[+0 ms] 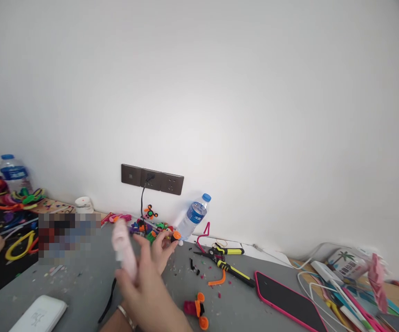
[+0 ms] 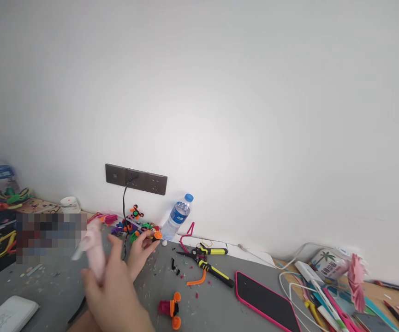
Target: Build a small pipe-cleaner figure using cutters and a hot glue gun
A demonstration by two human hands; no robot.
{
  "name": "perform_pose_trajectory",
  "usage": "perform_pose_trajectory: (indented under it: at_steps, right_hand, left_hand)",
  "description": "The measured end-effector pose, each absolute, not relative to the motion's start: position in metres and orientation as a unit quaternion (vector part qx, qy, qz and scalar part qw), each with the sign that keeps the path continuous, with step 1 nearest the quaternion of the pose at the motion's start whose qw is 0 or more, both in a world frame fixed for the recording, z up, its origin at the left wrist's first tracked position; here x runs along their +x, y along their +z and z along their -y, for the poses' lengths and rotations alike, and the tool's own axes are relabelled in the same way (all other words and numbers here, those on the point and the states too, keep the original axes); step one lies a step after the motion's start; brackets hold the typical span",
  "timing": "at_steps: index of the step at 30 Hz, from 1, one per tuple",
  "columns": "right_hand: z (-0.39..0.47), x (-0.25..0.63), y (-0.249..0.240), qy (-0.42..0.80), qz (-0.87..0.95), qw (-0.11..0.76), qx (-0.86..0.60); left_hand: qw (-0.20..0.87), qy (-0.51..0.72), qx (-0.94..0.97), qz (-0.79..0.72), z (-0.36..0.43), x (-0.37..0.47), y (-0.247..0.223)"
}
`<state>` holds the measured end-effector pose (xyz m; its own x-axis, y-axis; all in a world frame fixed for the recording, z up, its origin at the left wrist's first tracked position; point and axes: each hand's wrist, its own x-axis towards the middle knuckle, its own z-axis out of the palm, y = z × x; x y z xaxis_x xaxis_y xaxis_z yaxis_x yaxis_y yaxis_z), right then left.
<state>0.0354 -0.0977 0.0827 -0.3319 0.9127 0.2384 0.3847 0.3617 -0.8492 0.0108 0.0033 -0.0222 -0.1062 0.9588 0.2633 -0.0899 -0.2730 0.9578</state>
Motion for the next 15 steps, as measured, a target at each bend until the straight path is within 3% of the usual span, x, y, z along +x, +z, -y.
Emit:
perform_pose_trajectory:
  at_steps: [6, 15]
  right_hand:
    - [0.072, -0.04, 0.061, 0.222, 0.822, 0.147, -0.504]
    - [0.077, -0.046, 0.043, 0.189, 0.836, 0.169, -0.486]
  left_hand:
    - [0.482, 0.563, 0.522, -0.422, -0.001, 0.006, -0.015]
    - [0.494, 0.56, 0.524, -0.411, -0.001, 0.008, -0.012]
